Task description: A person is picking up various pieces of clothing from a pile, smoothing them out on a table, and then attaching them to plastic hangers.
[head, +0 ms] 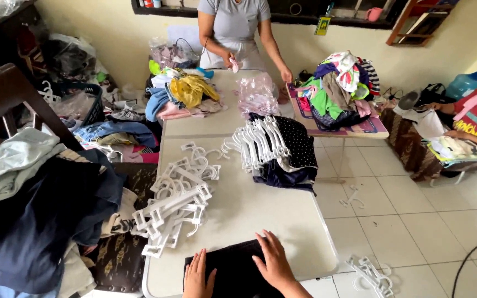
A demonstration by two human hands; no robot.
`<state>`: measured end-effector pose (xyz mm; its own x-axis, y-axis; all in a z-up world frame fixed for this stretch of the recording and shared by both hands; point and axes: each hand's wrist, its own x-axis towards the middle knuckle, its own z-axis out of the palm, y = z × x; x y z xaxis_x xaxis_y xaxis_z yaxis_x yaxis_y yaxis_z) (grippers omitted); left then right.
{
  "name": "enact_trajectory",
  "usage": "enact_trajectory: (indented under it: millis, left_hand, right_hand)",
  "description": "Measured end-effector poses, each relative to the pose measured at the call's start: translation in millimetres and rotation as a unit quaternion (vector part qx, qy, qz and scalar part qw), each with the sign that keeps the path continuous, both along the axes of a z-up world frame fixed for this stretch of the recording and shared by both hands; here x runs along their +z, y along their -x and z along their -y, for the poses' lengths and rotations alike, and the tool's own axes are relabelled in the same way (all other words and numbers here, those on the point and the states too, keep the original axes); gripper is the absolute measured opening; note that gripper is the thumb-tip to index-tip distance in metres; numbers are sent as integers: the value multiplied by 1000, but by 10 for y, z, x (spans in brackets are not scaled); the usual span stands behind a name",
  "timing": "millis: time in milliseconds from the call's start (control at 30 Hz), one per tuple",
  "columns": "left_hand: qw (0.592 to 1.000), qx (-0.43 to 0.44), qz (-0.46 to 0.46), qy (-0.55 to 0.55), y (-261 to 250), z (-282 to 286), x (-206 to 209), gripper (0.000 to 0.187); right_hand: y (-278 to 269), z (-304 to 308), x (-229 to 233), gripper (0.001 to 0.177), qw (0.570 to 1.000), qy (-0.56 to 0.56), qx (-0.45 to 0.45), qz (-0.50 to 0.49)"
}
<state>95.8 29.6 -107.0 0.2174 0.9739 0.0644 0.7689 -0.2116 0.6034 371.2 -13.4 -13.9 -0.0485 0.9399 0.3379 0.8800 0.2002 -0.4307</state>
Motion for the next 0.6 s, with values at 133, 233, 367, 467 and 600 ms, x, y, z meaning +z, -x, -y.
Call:
enact_trajectory:
  millis: [133,233,367,467,600]
  left_hand:
    - [998,49,1,-25,85,-106,-21,62]
    - [996,87,-12,-23,154,-176,8,47]
    - [992,109,-61,-5,257,-308,5,46]
    - [990,112,-79,17,371,-386,-189,50]
    - [993,101,-63,19,453,-510,-249,42]
  right_hand:
    - [-366,-197,-105,50,996,9,-87,-26]
    - [-577,-289,-286,43,987,29,-142,-72]
    - [-725,-327,-471,33,983,42,-116,-138]
    - [-768,-291,-484,28,979,71,-112,-156]
    - [-876,-348,-532,26,969,142,-108,-173]
